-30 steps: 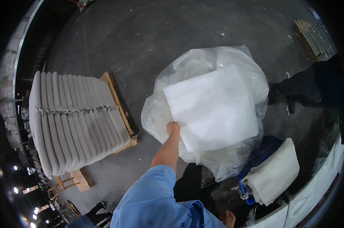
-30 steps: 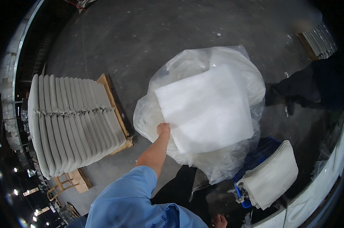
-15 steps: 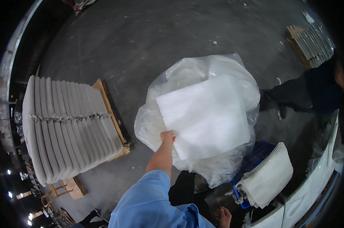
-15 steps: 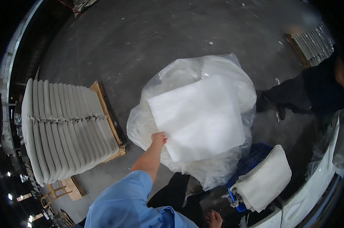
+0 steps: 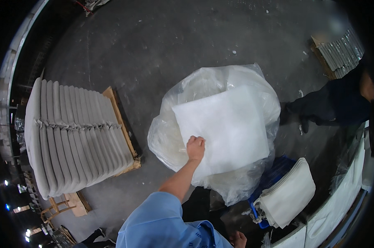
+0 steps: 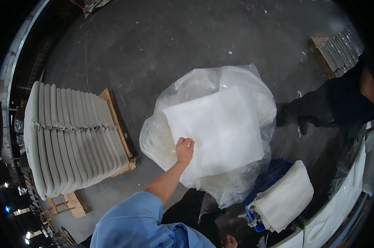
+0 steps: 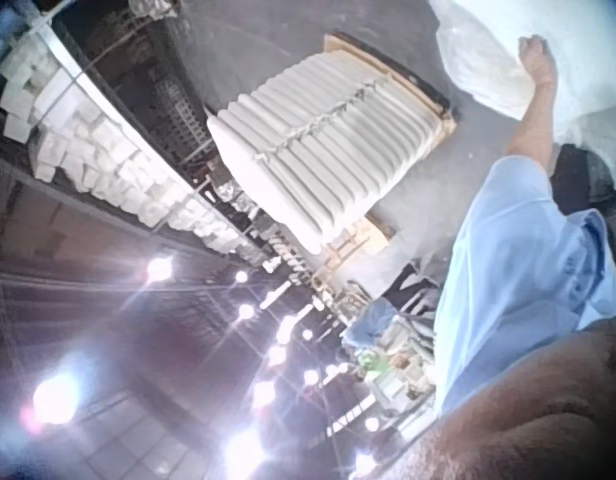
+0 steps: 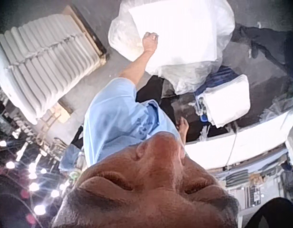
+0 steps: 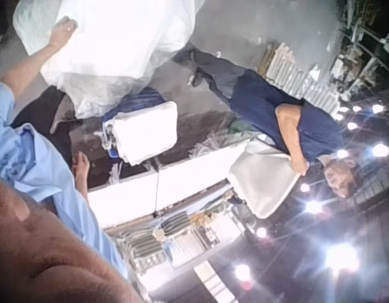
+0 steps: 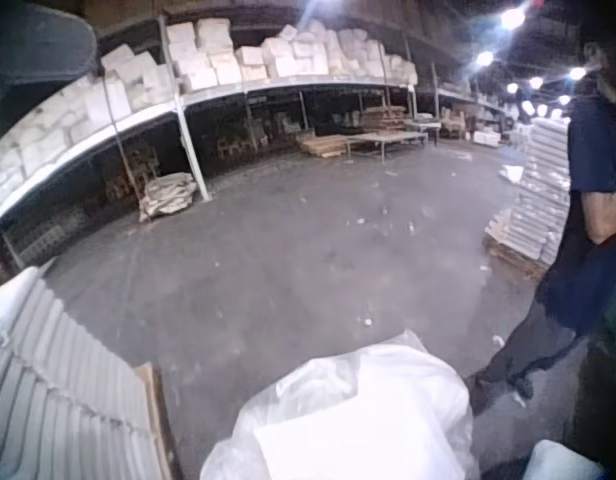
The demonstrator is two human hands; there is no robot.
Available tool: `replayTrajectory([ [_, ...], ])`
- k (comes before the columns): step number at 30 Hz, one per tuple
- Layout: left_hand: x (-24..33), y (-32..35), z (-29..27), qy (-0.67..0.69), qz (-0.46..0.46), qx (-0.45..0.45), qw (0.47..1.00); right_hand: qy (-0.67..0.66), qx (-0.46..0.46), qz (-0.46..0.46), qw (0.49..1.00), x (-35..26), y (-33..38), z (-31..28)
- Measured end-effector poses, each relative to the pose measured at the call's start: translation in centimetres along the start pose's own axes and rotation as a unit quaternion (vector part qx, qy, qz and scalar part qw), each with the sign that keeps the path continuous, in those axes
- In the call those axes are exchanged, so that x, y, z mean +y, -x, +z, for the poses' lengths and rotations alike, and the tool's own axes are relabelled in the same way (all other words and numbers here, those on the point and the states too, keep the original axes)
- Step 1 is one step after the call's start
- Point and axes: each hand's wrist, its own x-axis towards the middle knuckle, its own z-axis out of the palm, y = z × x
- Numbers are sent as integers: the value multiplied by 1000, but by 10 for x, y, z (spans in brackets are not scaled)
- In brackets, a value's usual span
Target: The person wraps white foam pads in plastic film by hand, smoothing the film over each pad and stacking the wrapped units. The person handles multiple foam pads one at a time, aligning and folding the film around each piece before placing it on a growing stack.
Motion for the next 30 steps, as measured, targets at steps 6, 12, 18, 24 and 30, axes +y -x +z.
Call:
replayTrajectory([
  [6, 73, 15, 4, 167, 132, 74, 974, -21, -13, -59, 998, -17, 0, 23],
  [12, 73, -3, -20, 301, -241, 41, 922, -54, -35, -122, 990, -1, 11, 25],
  [18, 165, 31, -105, 379, 89, 55, 920, -88, -1, -113, 990, 75, 17, 4],
  [24, 240, 98, -188, 304, 271, -62, 911, -93, 5, -136, 986, 180, 18, -9],
  [30, 226, 274, -215, 129, 577, -346, 729, -35, 117, -195, 973, 307, 10, 1],
])
